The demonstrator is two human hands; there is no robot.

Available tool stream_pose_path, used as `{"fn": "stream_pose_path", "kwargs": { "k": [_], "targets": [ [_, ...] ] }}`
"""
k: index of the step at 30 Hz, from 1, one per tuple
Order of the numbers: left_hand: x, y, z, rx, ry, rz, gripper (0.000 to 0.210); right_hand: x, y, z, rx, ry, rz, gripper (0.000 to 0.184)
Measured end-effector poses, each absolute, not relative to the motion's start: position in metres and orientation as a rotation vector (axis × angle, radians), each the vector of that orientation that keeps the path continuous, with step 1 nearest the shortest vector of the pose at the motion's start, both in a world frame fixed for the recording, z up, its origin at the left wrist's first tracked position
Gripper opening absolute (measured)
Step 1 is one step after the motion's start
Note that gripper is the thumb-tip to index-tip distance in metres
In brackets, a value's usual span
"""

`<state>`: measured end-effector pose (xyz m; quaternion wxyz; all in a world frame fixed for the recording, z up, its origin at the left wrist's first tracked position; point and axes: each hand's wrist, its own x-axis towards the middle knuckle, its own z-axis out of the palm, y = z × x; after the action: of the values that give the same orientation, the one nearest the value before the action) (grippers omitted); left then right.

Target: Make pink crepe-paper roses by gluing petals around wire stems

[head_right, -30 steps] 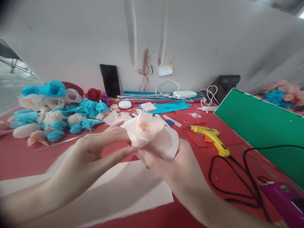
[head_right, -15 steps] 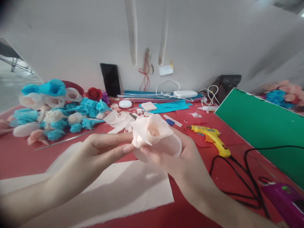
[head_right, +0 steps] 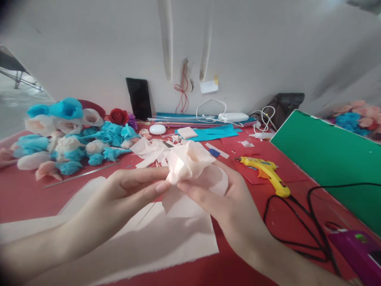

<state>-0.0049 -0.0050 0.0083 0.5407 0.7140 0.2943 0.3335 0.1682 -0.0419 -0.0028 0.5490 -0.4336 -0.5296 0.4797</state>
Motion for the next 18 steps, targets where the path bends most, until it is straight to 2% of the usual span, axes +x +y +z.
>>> {"fn": "stream_pose_path", "kwargs": {
  "k": [2, 4, 7, 10, 15, 18],
  "targets": [
    [-0.005, -0.005, 0.008, 1.707, 0.698, 0.782, 0.023, 0.171, -0.041, -0.004, -0.999, -1.284, 1.142, 0.018],
    [-0.006, -0.004, 0.009, 1.723, 0.707, 0.788, 0.023, 0.175, -0.039, -0.003, -0.993, -1.390, 1.045, 0.035],
    [-0.005, -0.003, 0.011, 1.756, 0.727, 0.817, 0.022, 0.180, -0.035, 0.002, -1.007, -1.634, 0.683, 0.059],
    [-0.004, -0.004, 0.013, 1.750, 0.768, 0.884, 0.020, 0.186, -0.030, 0.011, -0.989, -1.872, 0.315, 0.054],
    [-0.002, -0.004, 0.014, 1.909, 0.737, 0.852, 0.013, 0.197, -0.030, 0.018, -0.957, -2.054, -0.002, 0.043],
    [-0.003, -0.002, 0.010, 2.064, 0.734, 0.859, 0.012, 0.199, -0.033, 0.020, -0.963, -2.236, -0.334, 0.032]
  ]
}}
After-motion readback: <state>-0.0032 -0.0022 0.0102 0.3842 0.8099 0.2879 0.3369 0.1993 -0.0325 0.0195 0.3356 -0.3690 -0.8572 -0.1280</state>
